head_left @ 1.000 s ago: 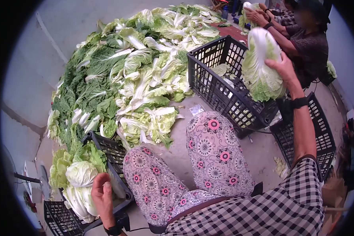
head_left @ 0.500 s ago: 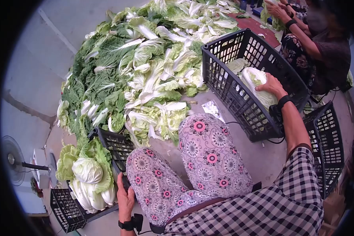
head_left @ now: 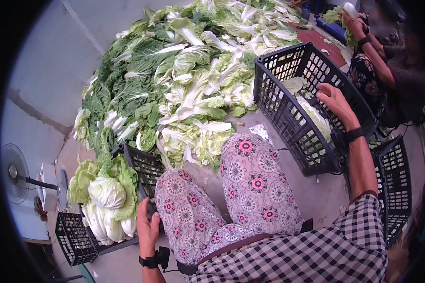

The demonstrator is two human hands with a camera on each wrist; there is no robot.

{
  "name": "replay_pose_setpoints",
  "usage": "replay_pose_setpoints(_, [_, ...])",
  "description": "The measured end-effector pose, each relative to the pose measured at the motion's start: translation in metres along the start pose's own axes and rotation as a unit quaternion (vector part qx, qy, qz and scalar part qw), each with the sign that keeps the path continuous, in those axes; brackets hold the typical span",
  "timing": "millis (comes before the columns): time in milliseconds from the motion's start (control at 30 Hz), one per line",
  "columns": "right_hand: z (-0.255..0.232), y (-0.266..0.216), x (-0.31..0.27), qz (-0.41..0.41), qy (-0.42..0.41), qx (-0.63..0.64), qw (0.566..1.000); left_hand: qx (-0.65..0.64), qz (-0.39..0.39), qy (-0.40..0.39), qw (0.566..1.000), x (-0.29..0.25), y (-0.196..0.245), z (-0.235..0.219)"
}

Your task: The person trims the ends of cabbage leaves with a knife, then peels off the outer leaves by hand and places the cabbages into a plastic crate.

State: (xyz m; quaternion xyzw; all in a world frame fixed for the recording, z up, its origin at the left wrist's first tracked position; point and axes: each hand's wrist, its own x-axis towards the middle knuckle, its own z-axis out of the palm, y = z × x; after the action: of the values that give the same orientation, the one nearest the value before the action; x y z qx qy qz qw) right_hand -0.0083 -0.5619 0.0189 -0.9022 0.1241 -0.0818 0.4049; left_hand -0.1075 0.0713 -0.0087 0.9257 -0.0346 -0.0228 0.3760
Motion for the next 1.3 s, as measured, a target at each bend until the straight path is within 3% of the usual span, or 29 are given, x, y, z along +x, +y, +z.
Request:
replay_pose_setpoints(67, [-0.001, -0.041, -0.029, -0.021, -0.05, 0.031, 0.998, 0.038, 0.011, 0.009, 0.999, 0.002, 0.01, -0.011])
replay_pose_setpoints(100, [0.001, -0.056, -0.043, -0.028, -0.077, 0.054, 0.995, -0.109, -0.069, 0.013, 0.992, 0.003, 0.029, -0.016])
replay_pose_setpoints(133, [0.004, -0.077, -0.06, -0.034, -0.105, 0.07, 0.991, -0.178, -0.048, 0.01, 0.983, 0.002, 0.045, -0.026])
replay_pose_setpoints(200, [0.009, -0.122, -0.096, -0.04, -0.159, 0.107, 0.981, -0.223, 0.025, -0.012, 0.975, 0.002, 0.096, -0.051])
replay_pose_setpoints(267, [0.021, -0.145, -0.124, -0.07, -0.238, 0.099, 0.964, -0.269, 0.204, 0.012, 0.941, -0.004, 0.14, -0.057])
replay_pose_setpoints(333, [0.03, -0.177, -0.138, -0.163, -0.341, 0.041, 0.925, -0.404, 0.335, -0.008, 0.851, -0.011, 0.17, -0.056])
replay_pose_setpoints(367, [0.039, -0.184, -0.14, -0.182, -0.35, 0.036, 0.918, -0.452, 0.376, -0.027, 0.808, -0.016, 0.181, -0.059])
replay_pose_setpoints(533, [0.076, -0.206, -0.141, -0.26, -0.336, -0.001, 0.905, -0.548, 0.382, -0.152, 0.728, -0.051, 0.204, -0.095])
replay_pose_setpoints(700, [0.105, -0.237, -0.128, -0.311, -0.368, 0.004, 0.877, -0.53, 0.476, -0.119, 0.692, -0.067, 0.185, -0.107])
replay_pose_setpoints(800, [0.126, -0.246, -0.116, -0.335, -0.357, -0.012, 0.872, -0.505, 0.432, -0.18, 0.725, -0.066, 0.196, -0.122])
replay_pose_setpoints(900, [0.141, -0.245, -0.096, -0.326, -0.329, -0.069, 0.883, -0.466, 0.445, -0.182, 0.742, -0.081, 0.185, -0.13])
replay_pose_setpoints(1000, [0.144, -0.243, -0.073, -0.311, -0.306, -0.116, 0.892, -0.44, 0.402, -0.178, 0.783, -0.085, 0.182, -0.14])
replay_pose_setpoints(1033, [0.144, -0.242, -0.065, -0.302, -0.3, -0.129, 0.896, -0.413, 0.392, -0.163, 0.806, -0.088, 0.184, -0.142])
replay_pose_setpoints(1100, [0.144, -0.243, -0.05, -0.272, -0.297, -0.122, 0.907, -0.399, 0.411, -0.141, 0.808, -0.084, 0.179, -0.139])
replay_pose_setpoints(1167, [0.147, -0.255, -0.04, -0.313, -0.28, -0.137, 0.897, -0.369, 0.433, -0.127, 0.813, -0.081, 0.173, -0.141])
replay_pose_setpoints(1233, [0.151, -0.271, -0.037, -0.364, -0.255, -0.132, 0.886, -0.364, 0.416, -0.071, 0.83, -0.074, 0.163, -0.142])
replay_pose_setpoints(1300, [0.16, -0.288, -0.032, -0.407, -0.228, -0.127, 0.875, -0.38, 0.362, 0.047, 0.85, -0.051, 0.134, -0.133])
